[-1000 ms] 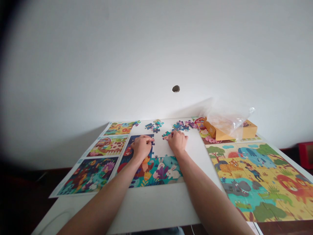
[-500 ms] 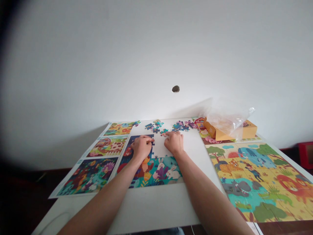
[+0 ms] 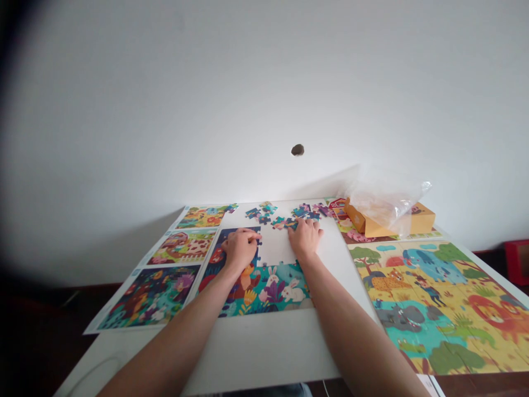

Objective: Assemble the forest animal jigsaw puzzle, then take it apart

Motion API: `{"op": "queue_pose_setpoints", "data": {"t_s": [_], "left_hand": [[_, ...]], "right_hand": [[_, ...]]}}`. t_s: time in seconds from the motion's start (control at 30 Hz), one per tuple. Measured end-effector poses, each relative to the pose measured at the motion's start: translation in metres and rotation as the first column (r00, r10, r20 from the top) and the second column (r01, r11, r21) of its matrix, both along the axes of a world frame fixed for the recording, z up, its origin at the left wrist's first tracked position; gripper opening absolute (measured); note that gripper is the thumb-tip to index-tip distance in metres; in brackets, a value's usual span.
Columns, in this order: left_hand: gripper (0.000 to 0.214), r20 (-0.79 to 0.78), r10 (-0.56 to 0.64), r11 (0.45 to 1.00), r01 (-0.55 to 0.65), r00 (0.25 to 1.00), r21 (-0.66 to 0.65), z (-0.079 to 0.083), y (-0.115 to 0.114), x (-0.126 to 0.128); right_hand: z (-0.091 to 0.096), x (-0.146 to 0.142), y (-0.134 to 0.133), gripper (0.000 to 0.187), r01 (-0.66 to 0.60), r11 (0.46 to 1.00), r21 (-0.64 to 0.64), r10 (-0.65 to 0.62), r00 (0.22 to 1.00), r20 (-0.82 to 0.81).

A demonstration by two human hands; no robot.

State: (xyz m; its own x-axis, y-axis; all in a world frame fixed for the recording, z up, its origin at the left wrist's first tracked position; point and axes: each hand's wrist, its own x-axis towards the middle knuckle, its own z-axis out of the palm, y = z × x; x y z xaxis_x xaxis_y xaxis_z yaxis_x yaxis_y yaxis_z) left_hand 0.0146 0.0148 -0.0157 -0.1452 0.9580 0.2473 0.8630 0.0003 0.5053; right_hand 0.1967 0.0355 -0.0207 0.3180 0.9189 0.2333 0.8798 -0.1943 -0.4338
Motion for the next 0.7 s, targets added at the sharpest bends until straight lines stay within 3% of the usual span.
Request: {"op": "queue_pose_setpoints", "data": {"t_s": [0.33, 0.53, 0.7], "left_hand": [[0.027, -0.003, 0.002, 1.0, -0.002, 1.0, -0.008, 0.0012, -0.0004, 0.0006], [0.026, -0.007, 0.003, 1.0, -0.003, 1.0, 0.021, 0.0007, -0.001, 0.001], [0.028, 0.047, -0.059, 0.997, 0.057, 0.997, 0.05, -0.0003, 0.0003, 0.0017]], "right_hand": [[-0.0024, 0.0026, 0.0014, 0.036, -0.009, 0.999, 0.051, 0.011, 0.999, -0.045], [-0.0064, 0.0033, 0.0062, 0.04, -0.059, 0.987, 0.15, 0.091, 0.972, -0.215], [-0.0072, 0.0027, 0.0073, 0.018, -0.142, 0.95, 0.277, 0.224, 0.93, -0.291]]}}
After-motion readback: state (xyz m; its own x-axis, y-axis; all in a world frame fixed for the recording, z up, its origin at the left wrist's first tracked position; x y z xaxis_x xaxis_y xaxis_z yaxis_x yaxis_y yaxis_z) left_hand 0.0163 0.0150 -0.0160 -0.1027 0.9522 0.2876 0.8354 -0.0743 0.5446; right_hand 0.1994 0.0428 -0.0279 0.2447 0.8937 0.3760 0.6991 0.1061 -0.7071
